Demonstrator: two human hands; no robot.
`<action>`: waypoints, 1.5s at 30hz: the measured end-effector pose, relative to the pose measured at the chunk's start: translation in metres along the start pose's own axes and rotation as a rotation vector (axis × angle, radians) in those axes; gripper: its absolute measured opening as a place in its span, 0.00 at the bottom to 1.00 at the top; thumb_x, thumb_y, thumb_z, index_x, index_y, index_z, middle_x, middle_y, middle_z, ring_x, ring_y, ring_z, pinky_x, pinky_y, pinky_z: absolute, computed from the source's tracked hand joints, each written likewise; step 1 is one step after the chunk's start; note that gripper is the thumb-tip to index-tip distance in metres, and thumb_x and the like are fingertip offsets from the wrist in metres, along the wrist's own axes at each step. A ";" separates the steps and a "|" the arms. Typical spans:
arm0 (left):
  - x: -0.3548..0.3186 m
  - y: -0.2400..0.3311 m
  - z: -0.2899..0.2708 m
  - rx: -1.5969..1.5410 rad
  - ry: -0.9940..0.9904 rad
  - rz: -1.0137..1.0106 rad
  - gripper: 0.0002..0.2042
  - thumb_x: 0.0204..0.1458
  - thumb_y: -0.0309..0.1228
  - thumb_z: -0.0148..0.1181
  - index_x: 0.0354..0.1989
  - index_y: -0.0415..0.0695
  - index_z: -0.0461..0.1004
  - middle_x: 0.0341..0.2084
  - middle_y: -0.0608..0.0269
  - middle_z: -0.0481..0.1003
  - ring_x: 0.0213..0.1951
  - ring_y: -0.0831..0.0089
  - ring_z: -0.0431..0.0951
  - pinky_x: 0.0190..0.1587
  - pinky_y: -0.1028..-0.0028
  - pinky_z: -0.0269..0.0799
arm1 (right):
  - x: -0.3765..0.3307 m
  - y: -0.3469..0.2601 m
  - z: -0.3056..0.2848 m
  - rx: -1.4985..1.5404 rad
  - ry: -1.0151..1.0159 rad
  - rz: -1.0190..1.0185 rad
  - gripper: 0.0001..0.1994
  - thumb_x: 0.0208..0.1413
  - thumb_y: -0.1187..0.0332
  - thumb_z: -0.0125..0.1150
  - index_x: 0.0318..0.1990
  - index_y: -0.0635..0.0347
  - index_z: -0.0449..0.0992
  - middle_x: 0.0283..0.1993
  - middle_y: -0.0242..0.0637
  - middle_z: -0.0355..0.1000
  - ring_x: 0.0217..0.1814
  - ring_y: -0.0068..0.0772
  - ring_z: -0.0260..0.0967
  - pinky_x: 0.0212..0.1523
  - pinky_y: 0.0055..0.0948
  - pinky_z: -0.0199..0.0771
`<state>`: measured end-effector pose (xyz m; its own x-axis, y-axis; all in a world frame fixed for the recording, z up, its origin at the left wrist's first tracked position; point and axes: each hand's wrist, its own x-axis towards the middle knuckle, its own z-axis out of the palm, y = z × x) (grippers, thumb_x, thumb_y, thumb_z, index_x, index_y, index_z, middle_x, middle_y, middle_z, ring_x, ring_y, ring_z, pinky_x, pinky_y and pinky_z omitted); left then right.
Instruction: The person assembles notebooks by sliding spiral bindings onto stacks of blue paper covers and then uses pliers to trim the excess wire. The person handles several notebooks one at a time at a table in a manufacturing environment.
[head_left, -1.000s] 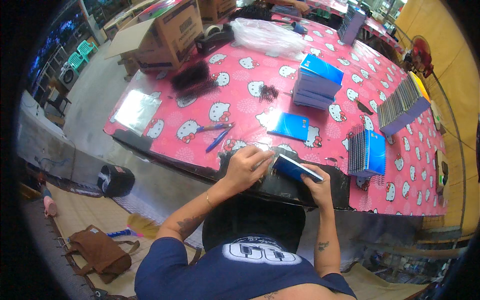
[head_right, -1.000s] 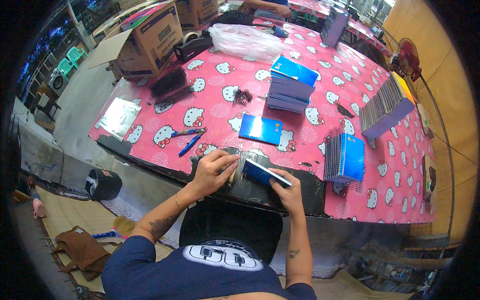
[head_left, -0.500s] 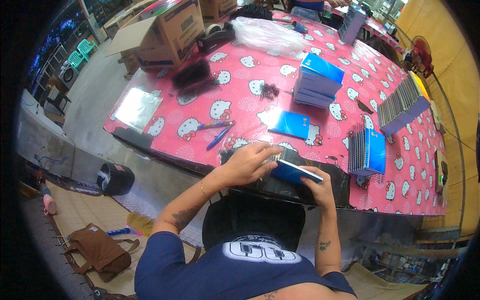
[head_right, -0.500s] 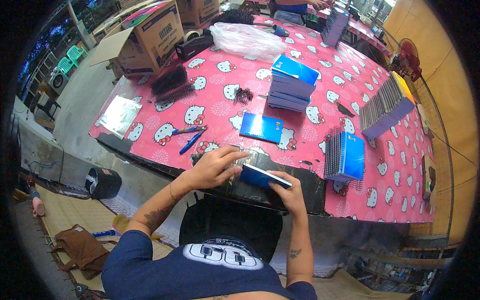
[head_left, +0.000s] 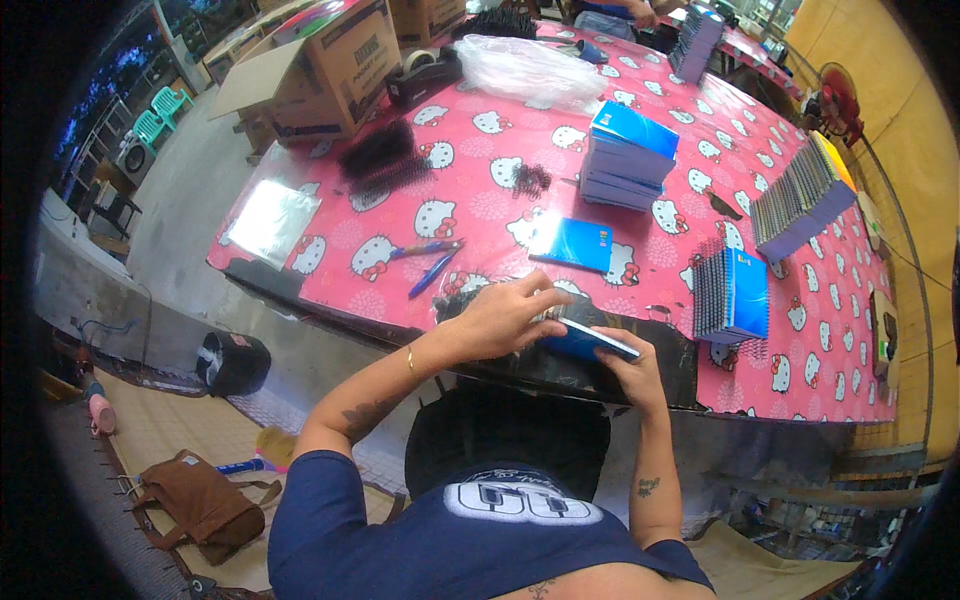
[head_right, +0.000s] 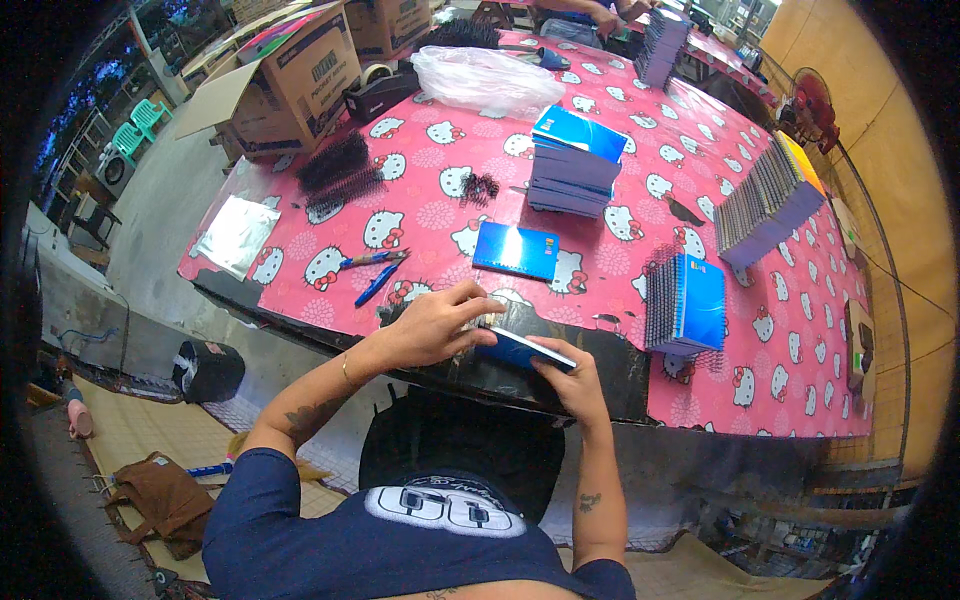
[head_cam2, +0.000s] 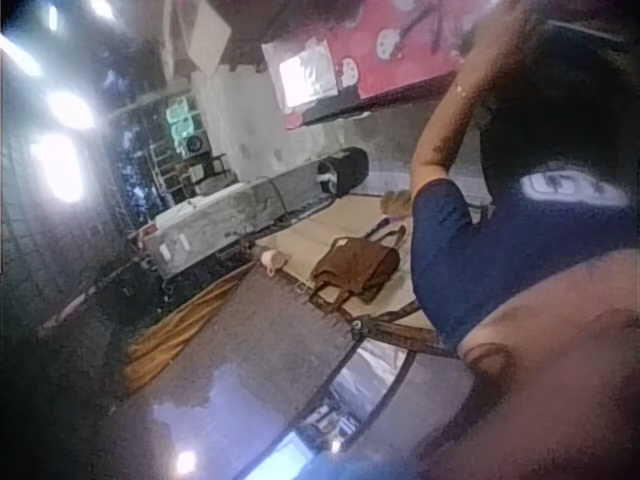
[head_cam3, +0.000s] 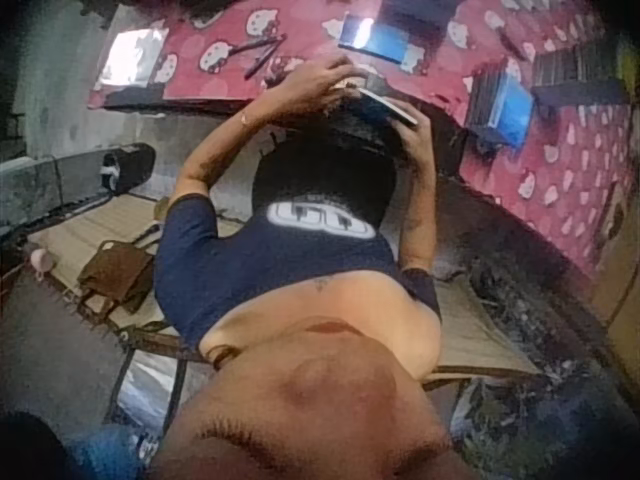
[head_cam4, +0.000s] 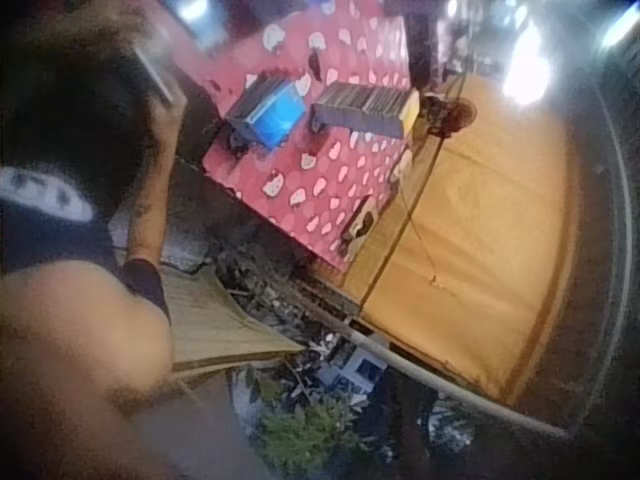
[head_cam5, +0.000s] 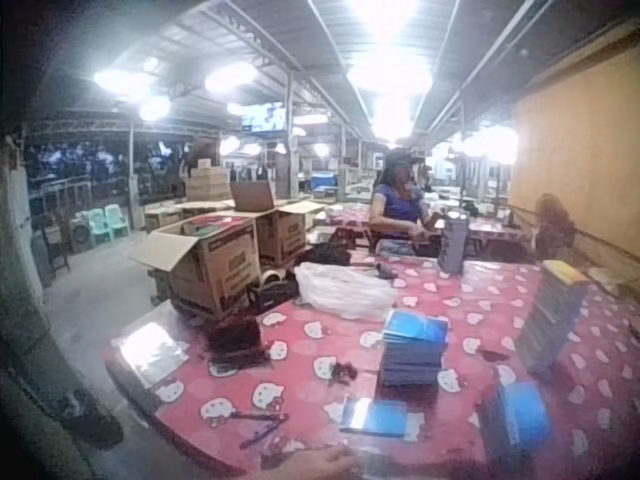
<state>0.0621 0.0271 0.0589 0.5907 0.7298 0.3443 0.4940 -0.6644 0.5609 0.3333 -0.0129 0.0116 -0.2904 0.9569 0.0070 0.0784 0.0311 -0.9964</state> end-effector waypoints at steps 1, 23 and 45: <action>0.001 -0.006 0.003 0.022 -0.044 -0.006 0.12 0.58 0.39 0.64 0.46 0.48 0.76 0.37 0.59 0.74 0.37 0.55 0.79 0.38 0.58 0.73 | 0.000 0.001 0.000 0.009 0.005 -0.005 0.15 0.58 0.78 0.64 0.53 0.64 0.80 0.44 0.28 0.79 0.45 0.16 0.70 0.48 0.20 0.70; -0.004 0.033 0.001 0.432 0.145 0.001 0.24 0.60 0.48 0.58 0.57 0.45 0.73 0.55 0.52 0.73 0.59 0.53 0.71 0.69 0.39 0.39 | -0.002 -0.019 0.009 0.037 0.097 -0.006 0.15 0.59 0.77 0.64 0.53 0.65 0.80 0.45 0.31 0.79 0.46 0.19 0.72 0.51 0.22 0.71; -0.015 -0.011 0.028 0.369 0.059 0.037 0.19 0.63 0.44 0.55 0.57 0.50 0.75 0.54 0.61 0.75 0.60 0.60 0.72 0.73 0.39 0.30 | 0.000 0.002 0.010 -0.027 0.007 -0.026 0.15 0.59 0.78 0.63 0.54 0.63 0.80 0.44 0.31 0.80 0.46 0.18 0.71 0.50 0.22 0.71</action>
<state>0.0654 0.0191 0.0265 0.5798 0.7053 0.4079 0.6762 -0.6958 0.2419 0.3241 -0.0152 0.0084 -0.2864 0.9575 0.0335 0.0967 0.0636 -0.9933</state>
